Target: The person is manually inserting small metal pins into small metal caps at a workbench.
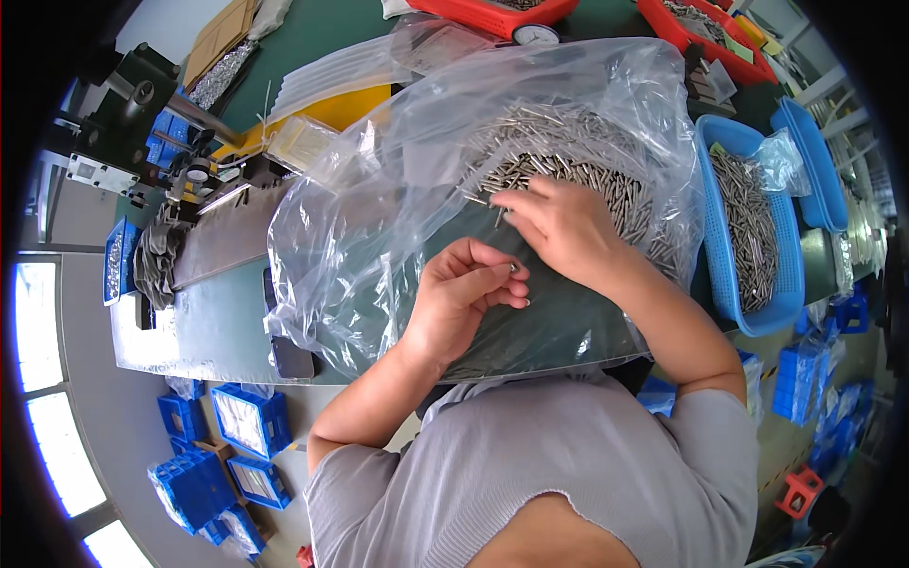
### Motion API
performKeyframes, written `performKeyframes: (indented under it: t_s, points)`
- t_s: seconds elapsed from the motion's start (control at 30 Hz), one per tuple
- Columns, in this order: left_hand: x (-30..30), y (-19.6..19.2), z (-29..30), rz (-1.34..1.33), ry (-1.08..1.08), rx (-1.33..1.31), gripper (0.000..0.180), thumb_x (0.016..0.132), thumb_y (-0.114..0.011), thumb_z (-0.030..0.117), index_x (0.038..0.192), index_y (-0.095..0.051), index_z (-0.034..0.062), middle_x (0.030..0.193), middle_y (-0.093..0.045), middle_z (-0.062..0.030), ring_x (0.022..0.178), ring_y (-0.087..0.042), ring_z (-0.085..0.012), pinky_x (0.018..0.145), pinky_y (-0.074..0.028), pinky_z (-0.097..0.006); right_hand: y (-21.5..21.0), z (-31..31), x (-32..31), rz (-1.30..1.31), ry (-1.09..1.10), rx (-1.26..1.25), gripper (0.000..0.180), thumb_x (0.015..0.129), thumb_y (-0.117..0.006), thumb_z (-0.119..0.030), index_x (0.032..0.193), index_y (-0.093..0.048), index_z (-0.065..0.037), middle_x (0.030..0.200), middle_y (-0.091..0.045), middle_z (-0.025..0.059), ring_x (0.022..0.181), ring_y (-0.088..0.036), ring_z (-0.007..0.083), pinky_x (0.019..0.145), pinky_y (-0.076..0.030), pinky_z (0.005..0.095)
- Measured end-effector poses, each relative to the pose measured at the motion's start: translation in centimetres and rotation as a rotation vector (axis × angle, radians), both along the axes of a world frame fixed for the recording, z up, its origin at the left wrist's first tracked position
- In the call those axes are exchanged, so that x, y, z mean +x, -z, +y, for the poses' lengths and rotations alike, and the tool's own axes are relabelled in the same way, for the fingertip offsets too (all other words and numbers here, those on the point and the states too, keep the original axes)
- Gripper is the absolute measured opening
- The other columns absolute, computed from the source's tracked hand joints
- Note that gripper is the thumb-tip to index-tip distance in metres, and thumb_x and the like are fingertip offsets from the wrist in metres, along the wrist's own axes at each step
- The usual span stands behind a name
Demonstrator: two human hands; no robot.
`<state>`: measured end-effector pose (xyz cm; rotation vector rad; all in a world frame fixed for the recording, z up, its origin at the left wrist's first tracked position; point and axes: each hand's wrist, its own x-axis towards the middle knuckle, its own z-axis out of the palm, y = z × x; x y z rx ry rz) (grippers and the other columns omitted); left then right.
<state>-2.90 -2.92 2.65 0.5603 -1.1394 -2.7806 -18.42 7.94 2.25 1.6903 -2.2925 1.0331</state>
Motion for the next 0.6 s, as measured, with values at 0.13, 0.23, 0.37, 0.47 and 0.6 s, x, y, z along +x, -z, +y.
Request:
performKeyframes:
  t_s: [0.13, 0.23, 0.37, 0.47, 0.6]
  points:
    - [0.2, 0.1, -0.1, 0.001, 0.004, 0.005, 0.004, 0.087, -0.054, -0.001, 0.090, -0.054, -0.0017, 0.088, -0.065, -0.0159, 0.074, -0.065, -0.0210, 0.069, -0.055, -0.033, 0.6, -0.2, 0.6, 0.154, -0.021, 0.120, 0.021, 0.071, -0.067, -0.009, 0.092, -0.067, -0.013, 0.068, -0.049, 0.0052, 0.062, -0.057, 0.0234, 0.053, -0.046, 0.0361]
    - [0.2, 0.1, -0.1, -0.001, -0.017, 0.008, 0.003, 0.087, -0.054, -0.001, 0.090, -0.054, -0.0015, 0.088, -0.065, -0.0159, 0.074, -0.065, -0.0208, 0.069, -0.055, -0.032, 0.4, 0.6, 0.4, 0.109, -0.085, 0.126, 0.017, 0.071, -0.068, -0.009, 0.087, -0.067, -0.013, 0.070, -0.051, 0.0050, 0.063, -0.057, 0.0235, 0.053, -0.046, 0.0359]
    - [0.1, 0.0, -0.3, 0.002, -0.032, 0.017, 0.003, 0.086, -0.054, -0.001, 0.089, -0.054, -0.0017, 0.088, -0.065, -0.0159, 0.074, -0.065, -0.0207, 0.069, -0.055, -0.033, -0.2, 2.2, 0.3, -0.049, -0.126, 0.204, 0.016, 0.070, -0.070, -0.011, 0.086, -0.067, -0.012, 0.073, -0.054, 0.0044, 0.065, -0.058, 0.0237, 0.055, -0.045, 0.0354]
    - [0.2, 0.0, -0.4, 0.006, -0.050, -0.005, 0.005, 0.086, -0.053, -0.001, 0.090, -0.054, -0.0029, 0.088, -0.065, -0.0167, 0.075, -0.065, -0.0212, 0.069, -0.055, -0.033, -0.9, 2.5, -0.1, -0.049, -0.127, 0.226, 0.015, 0.071, -0.069, -0.012, 0.086, -0.066, -0.012, 0.073, -0.054, 0.0049, 0.065, -0.058, 0.0240, 0.057, -0.046, 0.0349]
    - [0.0, 0.1, -0.4, 0.007, -0.051, 0.000, 0.006, 0.086, -0.053, -0.001, 0.090, -0.055, -0.0033, 0.088, -0.065, -0.0170, 0.075, -0.065, -0.0213, 0.069, -0.055, -0.033, -0.2, 2.4, -0.2, -0.007, -0.118, 0.213, 0.015, 0.071, -0.069, -0.012, 0.086, -0.065, -0.010, 0.073, -0.053, 0.0054, 0.065, -0.058, 0.0246, 0.057, -0.046, 0.0352]
